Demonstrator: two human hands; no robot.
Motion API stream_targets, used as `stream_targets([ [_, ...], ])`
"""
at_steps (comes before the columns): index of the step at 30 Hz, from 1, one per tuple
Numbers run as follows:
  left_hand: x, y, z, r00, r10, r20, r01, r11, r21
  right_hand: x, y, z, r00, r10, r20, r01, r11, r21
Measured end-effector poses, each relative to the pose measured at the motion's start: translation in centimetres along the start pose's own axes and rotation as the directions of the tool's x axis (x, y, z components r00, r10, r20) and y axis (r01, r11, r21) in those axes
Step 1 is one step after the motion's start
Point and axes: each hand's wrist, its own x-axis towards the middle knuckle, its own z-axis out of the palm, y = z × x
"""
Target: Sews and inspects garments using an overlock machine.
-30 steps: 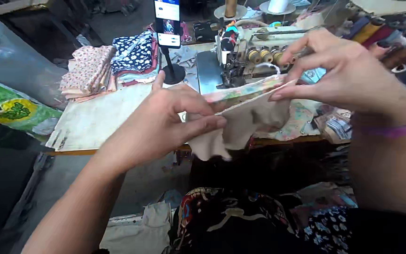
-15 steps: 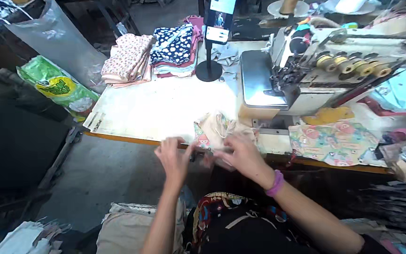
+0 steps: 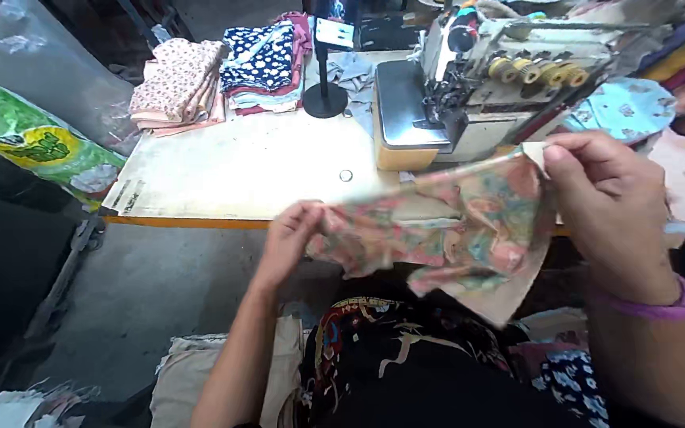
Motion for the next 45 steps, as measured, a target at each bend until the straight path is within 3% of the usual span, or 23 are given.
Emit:
stream_targets([
  [2,0.5,3.5,-1.0,0.991,0.078,-0.109,-0.072,0.995,0.063,-1.6,-1.3,0.4,0.992,-0.084,0.091,0.086,0.996,-0.018],
  [4,1.6,6.2,-1.6,0.942,0.284,-0.18,-0.222,0.927,0.303,-4.1,-1.5,0.9,0.964,-0.043,0.262,-0.023,0.97,0.243],
  [6,2.3,8.3,-1.1,0.919,0.393,-0.033,-0.332,0.816,0.473,-6.4,0.6,0.1,0.908,0.027,0.418,-0.2,0.905,0.376],
  [7,2.4,9.1,-0.4,0.925,0.36,0.121,-0.37,0.783,0.5,-7.5,2.3,-0.6,0.884,0.106,0.456,-0.256,0.925,0.281],
  [8,2.6,9.5,0.7,0.917,0.262,0.302,-0.386,0.773,0.503,-8.4,3.9,-1.1,0.858,0.21,0.468,-0.262,0.964,0.047],
  [9,2.9,9.6,2.1,0.86,0.133,0.493,-0.402,0.772,0.492,-9.0,4.9,-1.2,0.831,0.306,0.463,-0.26,0.952,-0.163],
  [10,3.3,9.3,3.8,0.752,0.012,0.659,-0.414,0.787,0.458,-9.4,5.3,-1.0,0.817,0.346,0.461,-0.259,0.935,-0.243],
  [12,4.0,8.4,7.4,0.564,-0.124,0.816,-0.372,0.845,0.385,-8.9,3.5,0.0,0.792,0.345,0.504,-0.329,0.936,-0.124],
  [14,4.1,7.8,9.7,0.513,-0.178,0.84,-0.196,0.928,0.317,-8.2,1.2,1.9,0.814,0.249,0.524,-0.415,0.881,0.225],
  [16,3.7,6.9,8.9,0.525,-0.236,0.818,-0.087,0.941,0.327,-7.3,0.5,3.1,0.854,0.141,0.501,-0.44,0.71,0.551],
  [17,3.6,6.4,7.3,0.535,-0.289,0.794,-0.083,0.917,0.39,-6.9,0.4,2.7,0.876,0.114,0.469,-0.418,0.663,0.621],
  [19,3.4,5.9,2.7,0.61,-0.392,0.689,-0.15,0.797,0.586,-6.1,0.6,1.2,0.924,0.083,0.373,-0.322,0.695,0.643],
  [20,3.1,5.8,0.3,0.705,-0.349,0.618,-0.218,0.722,0.657,-5.9,0.8,0.8,0.947,0.065,0.315,-0.26,0.731,0.631],
  [22,3.1,6.1,-3.7,0.89,0.046,0.454,-0.394,0.58,0.713,-5.2,1.3,1.5,0.984,0.038,0.173,-0.138,0.776,0.615],
  [23,3.7,6.7,-4.2,0.898,0.296,0.324,-0.437,0.522,0.732,-4.4,1.6,2.5,0.994,0.031,0.102,-0.085,0.804,0.588],
  [25,7.4,8.0,-2.7,0.709,0.695,0.118,-0.515,0.397,0.76,-1.9,2.5,5.4,0.998,0.064,0.007,-0.059,0.864,0.5],
  [26,10.3,8.5,-1.4,0.619,0.779,0.098,-0.514,0.307,0.801,-0.5,3.1,6.8,0.994,0.105,-0.003,-0.093,0.886,0.454],
  [27,13.2,8.7,0.0,0.61,0.782,0.127,-0.507,0.263,0.821,0.9,3.8,8.0,0.989,0.146,-0.001,-0.132,0.894,0.428],
  [29,18.0,6.7,2.3,0.709,0.666,0.233,-0.507,0.251,0.825,3.6,5.5,9.3,0.972,0.236,-0.008,-0.213,0.89,0.403],
  [32,18.6,0.7,8.2,0.807,0.477,0.349,-0.569,0.468,0.676,3.8,7.0,9.8,0.931,0.365,0.01,-0.349,0.882,0.316],
  [34,17.7,-2.1,10.1,0.836,0.387,0.389,-0.549,0.595,0.587,2.2,7.3,9.9,0.925,0.369,0.092,-0.38,0.89,0.251],
  [42,21.4,-0.3,11.4,0.939,0.062,0.337,-0.325,0.477,0.817,4.1,8.7,7.8,0.852,0.499,0.16,-0.518,0.754,0.405],
  [45,18.6,-0.8,8.4,0.973,0.141,0.181,-0.227,0.494,0.839,0.8,9.6,6.0,0.824,0.392,0.409,-0.531,0.786,0.318],
])
